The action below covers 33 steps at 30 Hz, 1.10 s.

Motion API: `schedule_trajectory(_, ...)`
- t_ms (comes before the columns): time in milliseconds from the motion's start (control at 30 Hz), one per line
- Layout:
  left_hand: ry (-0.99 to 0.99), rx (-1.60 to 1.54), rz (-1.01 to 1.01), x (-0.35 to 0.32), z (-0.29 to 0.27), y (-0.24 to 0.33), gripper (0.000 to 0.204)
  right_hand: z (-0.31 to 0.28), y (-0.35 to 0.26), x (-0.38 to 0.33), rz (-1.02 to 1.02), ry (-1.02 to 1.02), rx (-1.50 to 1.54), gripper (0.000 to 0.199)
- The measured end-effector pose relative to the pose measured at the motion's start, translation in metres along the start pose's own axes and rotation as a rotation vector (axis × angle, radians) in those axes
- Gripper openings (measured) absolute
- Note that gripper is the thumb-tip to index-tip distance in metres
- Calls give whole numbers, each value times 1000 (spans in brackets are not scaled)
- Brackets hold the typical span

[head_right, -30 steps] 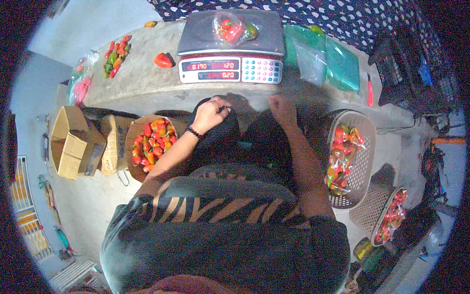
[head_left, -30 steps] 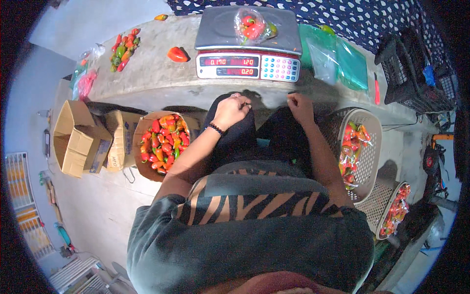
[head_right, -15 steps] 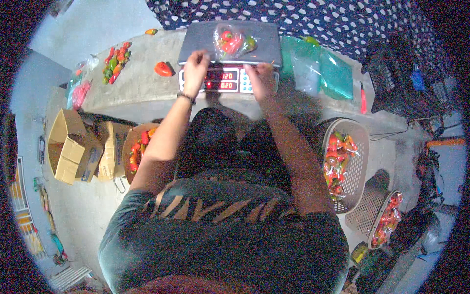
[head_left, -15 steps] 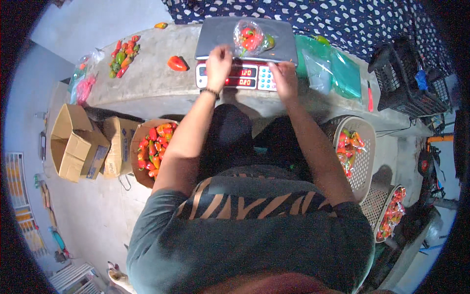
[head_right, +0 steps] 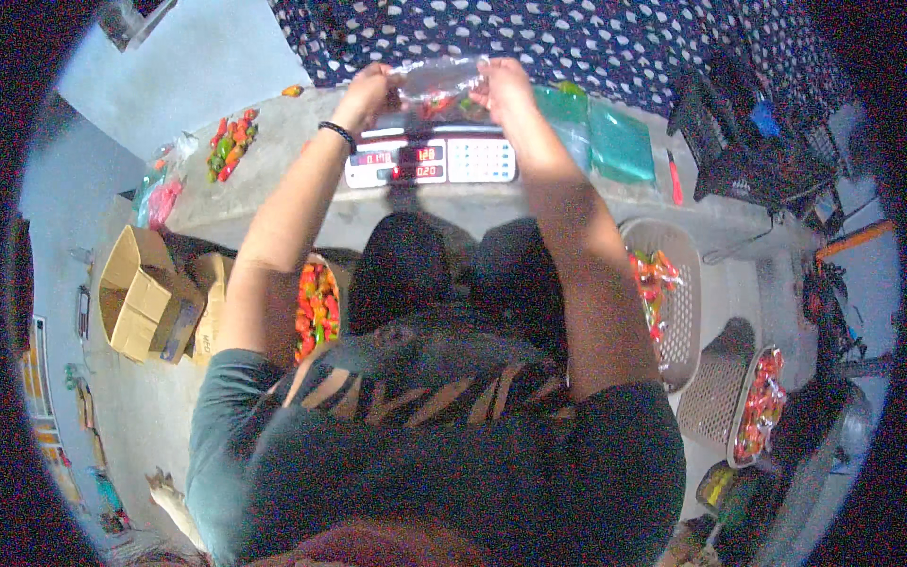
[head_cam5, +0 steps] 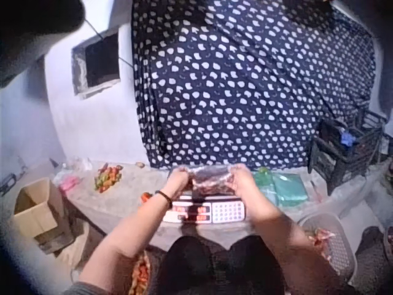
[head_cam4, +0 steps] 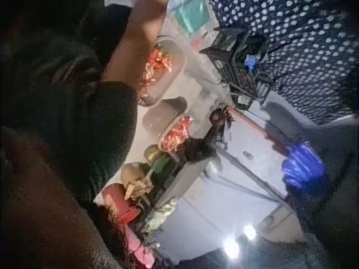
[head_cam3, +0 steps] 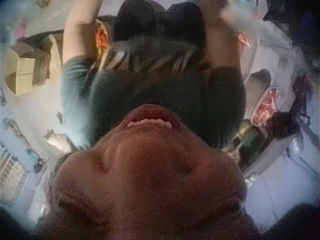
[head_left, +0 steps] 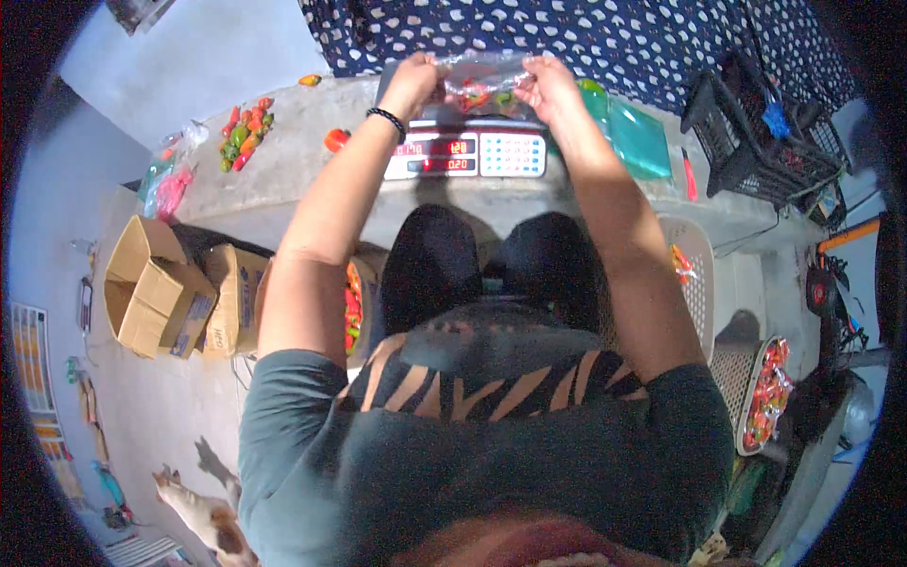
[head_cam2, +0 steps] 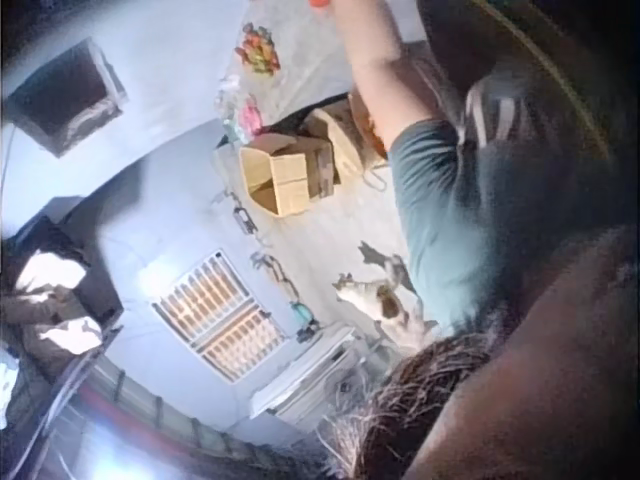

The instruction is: The person sorts peppers by hand from a container, weighs them on a digital scale, and packs them into plastic bags.

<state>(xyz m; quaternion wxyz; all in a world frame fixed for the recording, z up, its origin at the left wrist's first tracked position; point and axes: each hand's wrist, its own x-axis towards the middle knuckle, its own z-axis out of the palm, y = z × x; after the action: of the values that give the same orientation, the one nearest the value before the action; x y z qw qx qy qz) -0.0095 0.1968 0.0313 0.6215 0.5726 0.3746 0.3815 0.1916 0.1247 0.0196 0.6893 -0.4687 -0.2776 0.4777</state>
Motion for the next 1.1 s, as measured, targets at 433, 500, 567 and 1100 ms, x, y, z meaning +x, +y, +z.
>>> schedule_trajectory(433,-200,110,-20,-303,2,-103,16,-122,108,-275,-263,-315,-653,16)
schedule_trajectory(500,-178,203,33,-307,0,-103,15,-118,109,-272,-320,-330,-635,13)
schedule_trajectory(567,-156,245,100,-304,-2,-106,13,-93,90,-275,-117,-269,-414,15)
schedule_trajectory(1100,-154,-12,378,-236,3,37,4,-17,-36,-254,-1076,38,-780,3)
